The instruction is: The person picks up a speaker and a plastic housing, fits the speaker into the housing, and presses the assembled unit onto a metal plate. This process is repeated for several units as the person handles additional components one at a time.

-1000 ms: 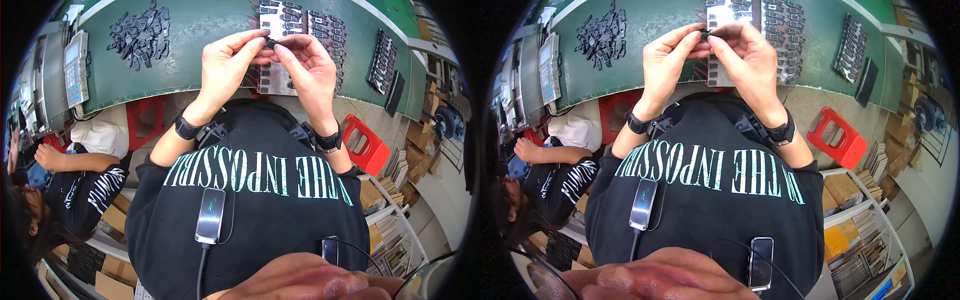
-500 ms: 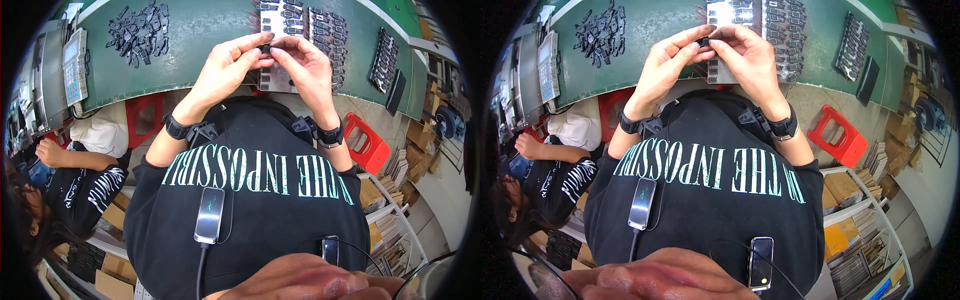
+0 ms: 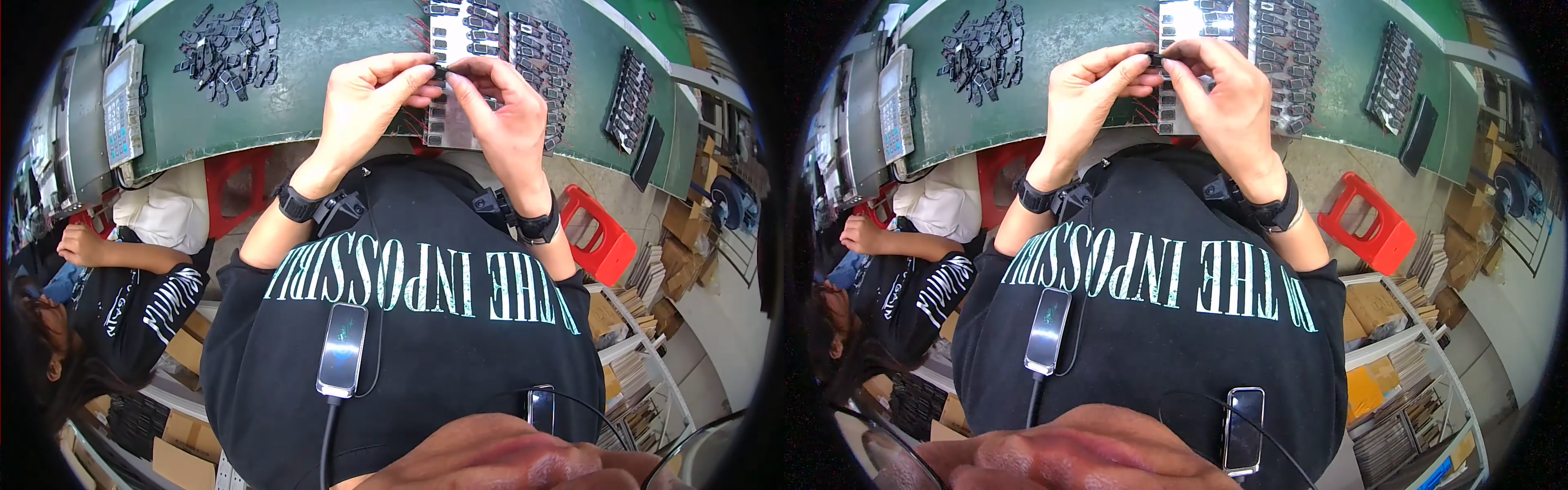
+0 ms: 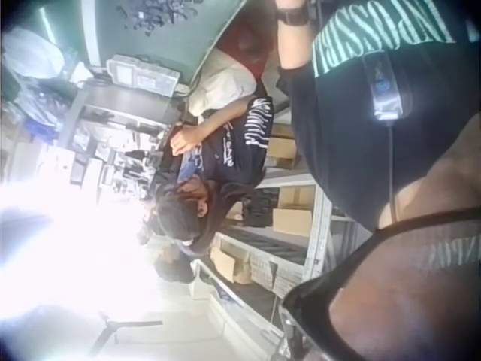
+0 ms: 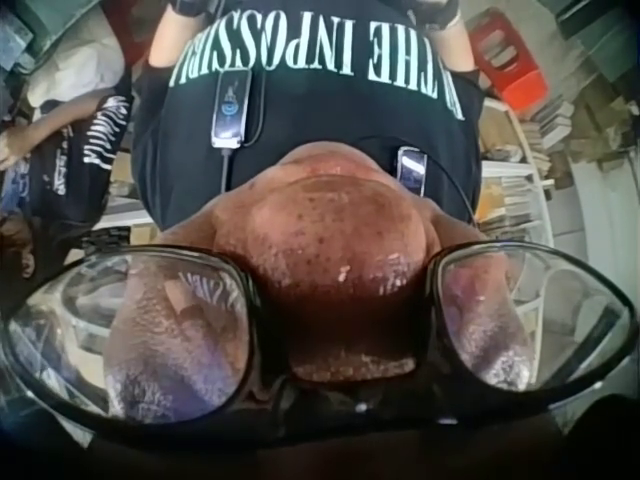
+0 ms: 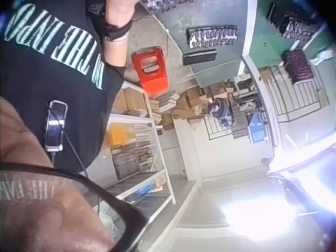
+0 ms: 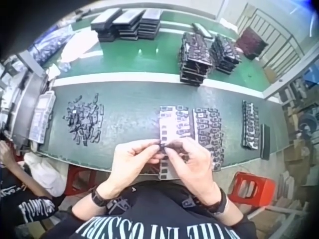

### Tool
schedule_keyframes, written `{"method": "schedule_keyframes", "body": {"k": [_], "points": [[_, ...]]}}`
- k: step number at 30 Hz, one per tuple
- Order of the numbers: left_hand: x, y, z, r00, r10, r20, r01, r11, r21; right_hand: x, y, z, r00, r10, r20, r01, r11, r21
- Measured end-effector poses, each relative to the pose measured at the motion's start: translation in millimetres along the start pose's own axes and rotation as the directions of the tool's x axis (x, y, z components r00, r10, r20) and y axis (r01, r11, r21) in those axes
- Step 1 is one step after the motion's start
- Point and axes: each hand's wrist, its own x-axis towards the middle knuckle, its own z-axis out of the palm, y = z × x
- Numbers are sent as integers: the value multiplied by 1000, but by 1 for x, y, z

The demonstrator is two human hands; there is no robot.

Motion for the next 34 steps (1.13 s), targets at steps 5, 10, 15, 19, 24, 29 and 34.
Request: {"method": "schedule_keyframes", "body": {"k": [5, 10, 15, 19, 24, 29, 34], "points": [[-2, 3, 1, 995, -83, 48, 87, 993, -80, -1, 4, 2, 981, 190, 51, -196, 949, 246], [-3, 4, 0, 989, -109, 97, 123, 982, -142, 0, 7, 3, 978, 207, 14, -204, 941, 270], [-3, 1, 1, 991, -114, 72, 124, 981, -152, -2, 11, 3, 981, 182, 72, -195, 947, 254], [-2, -1, 0, 993, -83, 80, 92, 990, -109, -1, 10, 4, 976, 201, 81, -216, 935, 282], [-3, -5, -1, 995, -63, 79, 69, 995, -74, 1, 5, 2, 960, 246, 131, -274, 923, 270], [-4, -5, -1, 994, -53, 92, 56, 998, -26, 3, 12, -1, 947, 248, 204, -306, 890, 338], [-4, -4, -1, 995, -39, 87, 39, 999, 5, 4, 16, 0, 949, 232, 211, -298, 879, 373]]}}
